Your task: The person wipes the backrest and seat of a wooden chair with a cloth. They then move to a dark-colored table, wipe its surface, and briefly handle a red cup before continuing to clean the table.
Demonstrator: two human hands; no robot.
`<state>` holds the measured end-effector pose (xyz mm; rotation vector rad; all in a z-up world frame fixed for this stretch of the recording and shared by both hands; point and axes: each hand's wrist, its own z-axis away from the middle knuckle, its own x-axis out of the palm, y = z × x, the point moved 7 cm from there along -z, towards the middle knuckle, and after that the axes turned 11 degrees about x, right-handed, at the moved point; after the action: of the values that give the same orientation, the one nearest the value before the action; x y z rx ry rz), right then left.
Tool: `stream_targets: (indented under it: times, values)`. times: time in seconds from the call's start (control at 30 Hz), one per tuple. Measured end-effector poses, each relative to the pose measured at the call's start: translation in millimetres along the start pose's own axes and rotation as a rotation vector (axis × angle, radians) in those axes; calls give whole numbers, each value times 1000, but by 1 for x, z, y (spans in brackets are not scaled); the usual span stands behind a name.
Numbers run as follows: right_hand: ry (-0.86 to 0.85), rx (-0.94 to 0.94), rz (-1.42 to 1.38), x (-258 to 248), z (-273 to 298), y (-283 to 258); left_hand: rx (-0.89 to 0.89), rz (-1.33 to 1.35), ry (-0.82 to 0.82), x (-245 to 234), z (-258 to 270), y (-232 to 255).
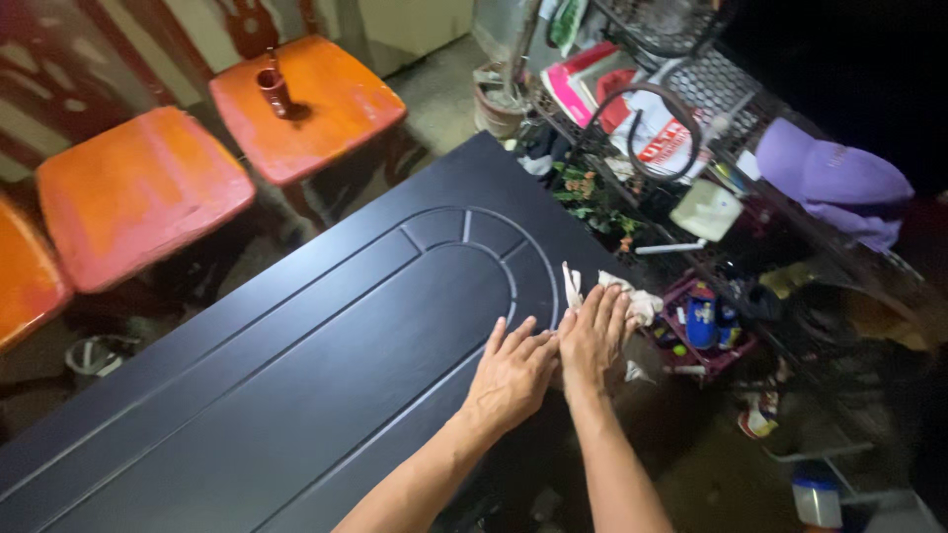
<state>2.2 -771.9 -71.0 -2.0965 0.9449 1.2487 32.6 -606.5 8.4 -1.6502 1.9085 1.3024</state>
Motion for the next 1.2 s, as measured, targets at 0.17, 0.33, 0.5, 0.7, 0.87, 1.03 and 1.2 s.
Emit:
stream_targets:
  times: [0.17, 0.33, 0.5, 0.7, 0.87, 1.03, 1.2]
  values:
    - [-109, -49, -72, -26, 9, -74, -104, -93, 6, -47, 23, -43]
    - [-149, -141, -143, -34, -3, -149, -233, -199, 88, -104, 46, -101]
    - [-173, -276, -207, -22, -15, -226, -347, -318, 152, -165, 84, -153]
    - [-246, -502, -280, -15, -1, -337, -519, -436, 201, -228, 151, -187]
    - [-151, -910, -141, -46, 82, -424, -683, -508, 231, -260, 219, -180]
    - [-312, -1038, -700, -120, 194, -435, -773, -556, 269, -267, 266, -157]
    - [-233, -1091, -725, -140, 203, -396, -811, -565, 286, -254, 277, -133]
